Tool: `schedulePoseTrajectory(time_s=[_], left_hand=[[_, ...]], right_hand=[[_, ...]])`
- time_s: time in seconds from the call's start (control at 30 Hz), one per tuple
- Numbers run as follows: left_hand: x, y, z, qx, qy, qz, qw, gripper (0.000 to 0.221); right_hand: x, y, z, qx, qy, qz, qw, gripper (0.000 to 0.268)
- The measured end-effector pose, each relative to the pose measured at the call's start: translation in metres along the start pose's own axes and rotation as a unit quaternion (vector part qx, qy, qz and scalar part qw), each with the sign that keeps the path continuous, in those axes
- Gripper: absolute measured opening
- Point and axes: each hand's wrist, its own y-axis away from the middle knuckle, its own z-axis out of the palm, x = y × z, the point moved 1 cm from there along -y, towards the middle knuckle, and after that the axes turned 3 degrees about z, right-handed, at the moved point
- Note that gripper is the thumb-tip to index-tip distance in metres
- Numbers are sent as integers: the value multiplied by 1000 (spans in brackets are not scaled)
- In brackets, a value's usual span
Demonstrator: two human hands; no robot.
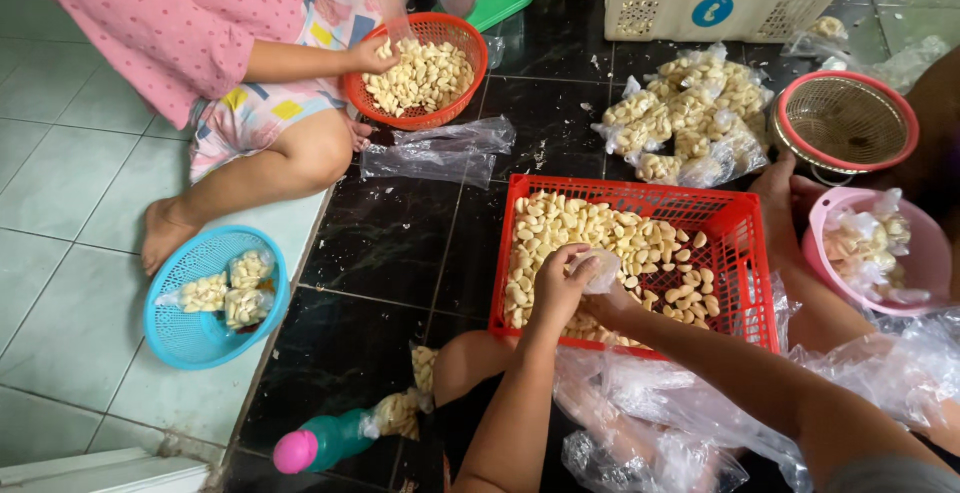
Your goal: The person places garlic cloves into small plastic bags and seals them by hand while sitting on the floor.
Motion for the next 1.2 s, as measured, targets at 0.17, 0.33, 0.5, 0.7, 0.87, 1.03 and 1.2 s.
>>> schedulePoseTrajectory(time_s=[0.17, 0.33, 0.5, 0.7, 0.87, 1.03, 1.2], left_hand=[[-10, 3, 2, 63, -42, 26, 997, 30], [-19, -19, -3, 55, 154, -124, 979, 38], [-27, -13, 7, 33, -12, -4, 999, 33], [-55, 3, 57, -13, -143, -36, 989, 32], [-41, -2, 62, -21, 79, -139, 987, 24], [-42, -4, 62, 0, 164, -188, 968, 24], [-44, -8, 64, 3, 172, -181, 968, 21]], right_hand=[[14, 55, 134, 191, 703, -66, 682, 34], [-48, 66, 78, 279, 542, -110, 785, 32], [-71, 93, 121, 323, 545, -59, 771, 54], [-54, 127, 249, 321, 822, 43, 468, 65], [-41, 104, 249, 119, 938, -56, 321, 47], [-40, 82, 238, 140, 950, -13, 278, 53], [-40, 80, 262, 170, 933, 66, 311, 50]])
